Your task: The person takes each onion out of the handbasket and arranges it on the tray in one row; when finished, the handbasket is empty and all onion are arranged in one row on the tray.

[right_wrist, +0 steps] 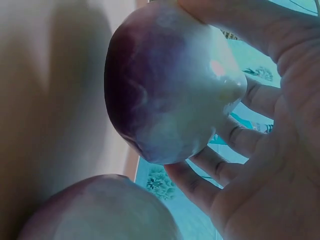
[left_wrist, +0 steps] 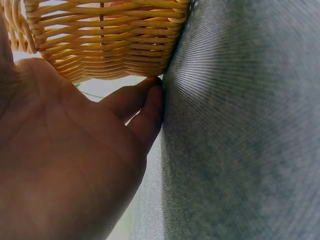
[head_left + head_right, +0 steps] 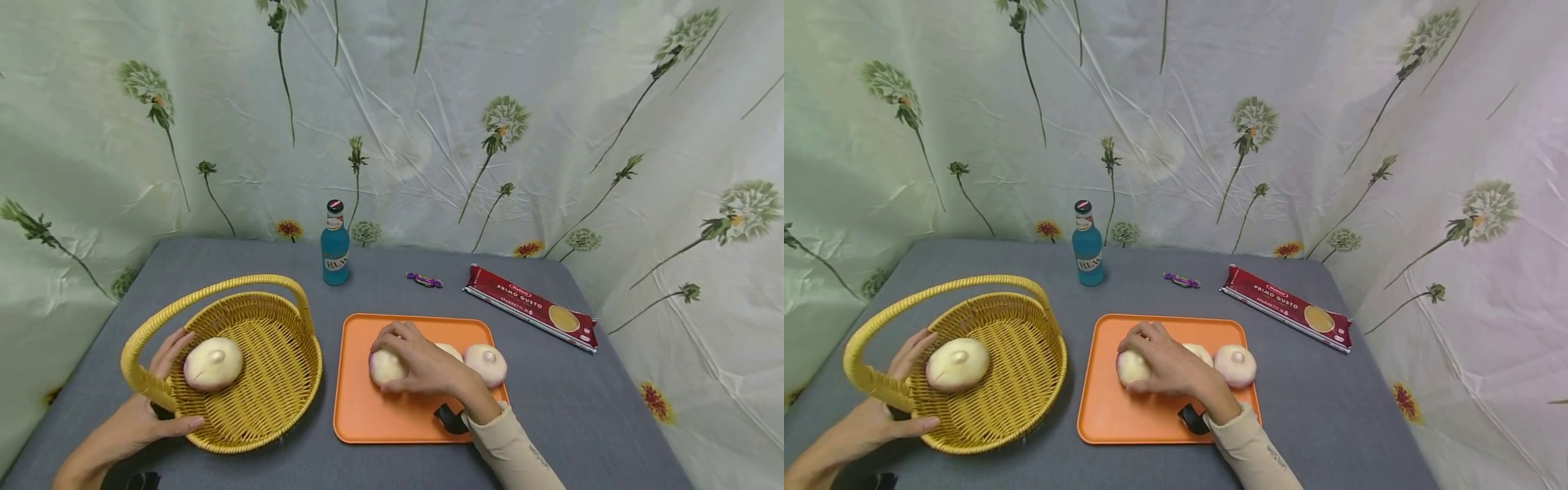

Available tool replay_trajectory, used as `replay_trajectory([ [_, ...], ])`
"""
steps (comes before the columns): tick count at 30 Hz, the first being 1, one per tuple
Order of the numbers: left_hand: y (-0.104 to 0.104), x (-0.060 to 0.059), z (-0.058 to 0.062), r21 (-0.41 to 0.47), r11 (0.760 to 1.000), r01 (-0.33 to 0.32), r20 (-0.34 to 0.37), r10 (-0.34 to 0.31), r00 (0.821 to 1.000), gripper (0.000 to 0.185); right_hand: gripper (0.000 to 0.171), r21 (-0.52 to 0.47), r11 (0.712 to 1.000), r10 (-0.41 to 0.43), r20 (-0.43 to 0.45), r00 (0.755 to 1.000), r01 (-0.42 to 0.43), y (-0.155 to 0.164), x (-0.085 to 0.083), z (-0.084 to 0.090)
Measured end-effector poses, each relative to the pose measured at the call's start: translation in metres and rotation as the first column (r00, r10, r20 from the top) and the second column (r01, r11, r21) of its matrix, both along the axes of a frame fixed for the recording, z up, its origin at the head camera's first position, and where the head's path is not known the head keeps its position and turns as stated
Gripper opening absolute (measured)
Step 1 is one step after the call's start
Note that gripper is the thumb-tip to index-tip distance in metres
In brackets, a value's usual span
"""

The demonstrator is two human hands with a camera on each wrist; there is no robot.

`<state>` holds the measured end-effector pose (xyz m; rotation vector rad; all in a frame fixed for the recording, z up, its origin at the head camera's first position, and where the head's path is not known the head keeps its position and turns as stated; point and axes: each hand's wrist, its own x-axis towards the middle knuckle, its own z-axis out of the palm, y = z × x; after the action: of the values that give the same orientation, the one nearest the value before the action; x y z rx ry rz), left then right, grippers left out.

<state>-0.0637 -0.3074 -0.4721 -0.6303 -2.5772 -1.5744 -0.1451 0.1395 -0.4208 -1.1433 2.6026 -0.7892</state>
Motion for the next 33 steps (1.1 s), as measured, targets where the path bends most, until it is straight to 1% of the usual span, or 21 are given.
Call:
replay_trajectory([
  [10,-0.0004,0.0001,-0.0002,0.001,1.000,0.001,0.003,-0.001,1.000,0.119,0.048,0.037,0.999,0.002,-0.003,1.000,-0.002,-0.0002,0.0001,-0.0009],
  [16,-0.0009,0.0000,-0.0006,-0.004,1.000,0.000,0.017,0.000,1.000,0.118,0.048,0.042,0.999,-0.004,-0.003,1.000,0.004,0.0000,0.0003,-0.0011],
  [24,-0.0009,-0.0003,-0.0012,-0.006,1.000,-0.008,0.012,0.008,1.000,0.120,0.049,0.056,0.998,-0.007,-0.007,1.000,0.007,0.0001,0.0005,-0.0018],
  [33,-0.0016,0.0003,-0.0013,-0.012,1.000,0.001,0.015,-0.001,1.000,0.121,0.049,0.070,0.998,-0.007,0.005,1.000,0.006,0.0012,0.0017,-0.0018],
])
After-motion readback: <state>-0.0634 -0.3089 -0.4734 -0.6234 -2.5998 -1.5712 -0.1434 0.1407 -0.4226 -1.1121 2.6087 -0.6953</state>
